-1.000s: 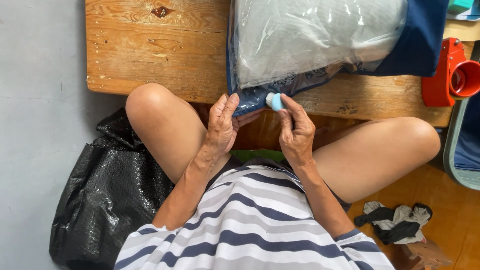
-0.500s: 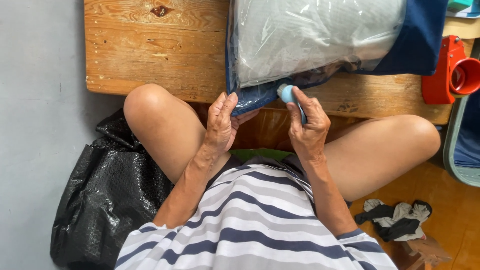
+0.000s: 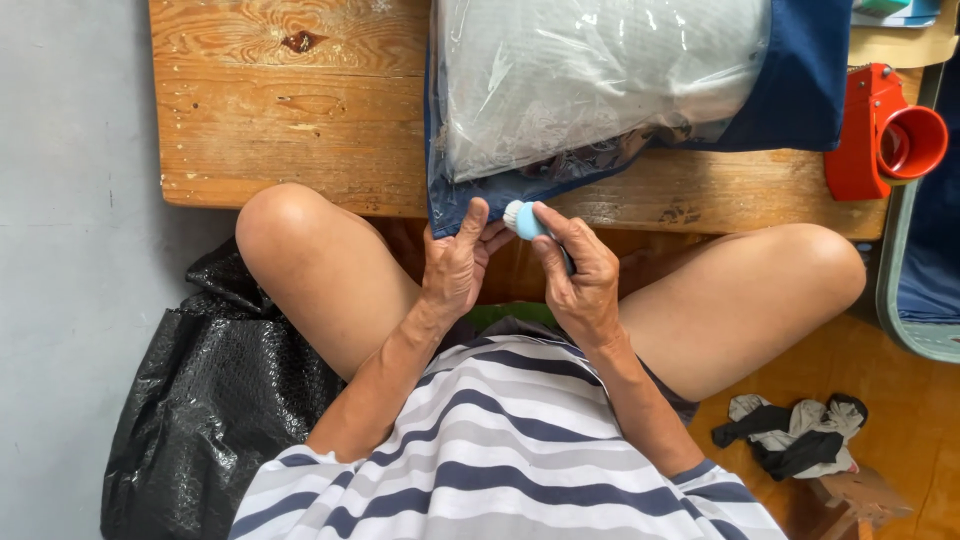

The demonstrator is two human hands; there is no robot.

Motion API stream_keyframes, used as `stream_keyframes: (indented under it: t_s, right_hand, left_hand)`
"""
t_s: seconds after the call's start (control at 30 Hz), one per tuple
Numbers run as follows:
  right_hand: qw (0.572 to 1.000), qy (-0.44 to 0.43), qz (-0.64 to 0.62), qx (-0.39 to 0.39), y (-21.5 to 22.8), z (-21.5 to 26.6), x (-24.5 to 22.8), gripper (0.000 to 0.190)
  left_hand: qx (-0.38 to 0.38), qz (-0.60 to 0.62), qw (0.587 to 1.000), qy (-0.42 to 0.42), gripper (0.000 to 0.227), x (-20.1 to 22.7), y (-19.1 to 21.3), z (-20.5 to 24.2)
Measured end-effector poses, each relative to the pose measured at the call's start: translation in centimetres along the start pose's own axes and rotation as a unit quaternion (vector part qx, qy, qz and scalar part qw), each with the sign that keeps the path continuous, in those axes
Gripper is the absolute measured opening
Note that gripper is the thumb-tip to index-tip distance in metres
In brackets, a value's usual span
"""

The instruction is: A person uses a small blue tool to rub or brush the seams and surfaces of a blue tote bag and a plastic-wrapped pillow.

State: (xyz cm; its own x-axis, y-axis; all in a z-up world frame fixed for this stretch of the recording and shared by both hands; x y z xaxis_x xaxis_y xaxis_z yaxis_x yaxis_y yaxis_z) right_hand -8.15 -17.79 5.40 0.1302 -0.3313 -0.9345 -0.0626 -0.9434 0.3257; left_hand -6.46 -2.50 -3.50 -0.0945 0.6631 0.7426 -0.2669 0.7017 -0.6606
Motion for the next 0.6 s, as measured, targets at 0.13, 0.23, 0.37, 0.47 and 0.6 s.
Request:
stream_keyframes:
  t_s: [0.13,0.23,0.37,0.47,0.6]
  right_hand:
    - [1.000,0.011,0.004,0.008,-1.6,-0.3,-0.4,0.032]
    - [0.998,0.012,0.038,0.048,-0.2,-1.0,0.9,0.030]
    - [0.995,-0.017,0.048,0.083,0.7,-1.5,1.6,0.029]
    - [0.999,-0.029,0.003,0.041,-2.2,-0.3,1.0,0.030]
    - [0.998,-0.029,0.011,0.050,-0.9,-0.6,2.0,0.029]
  left_hand:
    - [0.021,0.035,0.999,0.019,0.009,-5.9,5.1,-0.9]
    - [-0.041,0.055,0.997,0.037,0.020,-0.8,0.5,-0.3]
    - [-0.047,0.056,0.997,0.039,0.028,1.4,-2.0,0.3]
    - [-0.018,0.032,0.999,0.037,0.028,-1.3,1.5,-0.5]
    - [-0.036,0.031,0.999,0.017,0.029,1.0,-0.5,-0.1]
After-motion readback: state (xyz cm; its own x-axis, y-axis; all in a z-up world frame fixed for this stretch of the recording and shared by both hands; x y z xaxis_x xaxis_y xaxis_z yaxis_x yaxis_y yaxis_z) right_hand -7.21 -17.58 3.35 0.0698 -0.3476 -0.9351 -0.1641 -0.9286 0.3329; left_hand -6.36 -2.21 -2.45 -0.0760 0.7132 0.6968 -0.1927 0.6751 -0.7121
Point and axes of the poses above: each hand's wrist, its own z-axis away from the middle knuckle, its own y-axis out of the back of the hand, x = y × z, the point moved 5 cm from there along -z, towards the middle knuckle, and after that the axes turned 13 degrees about -y, right-handed, at the moved point
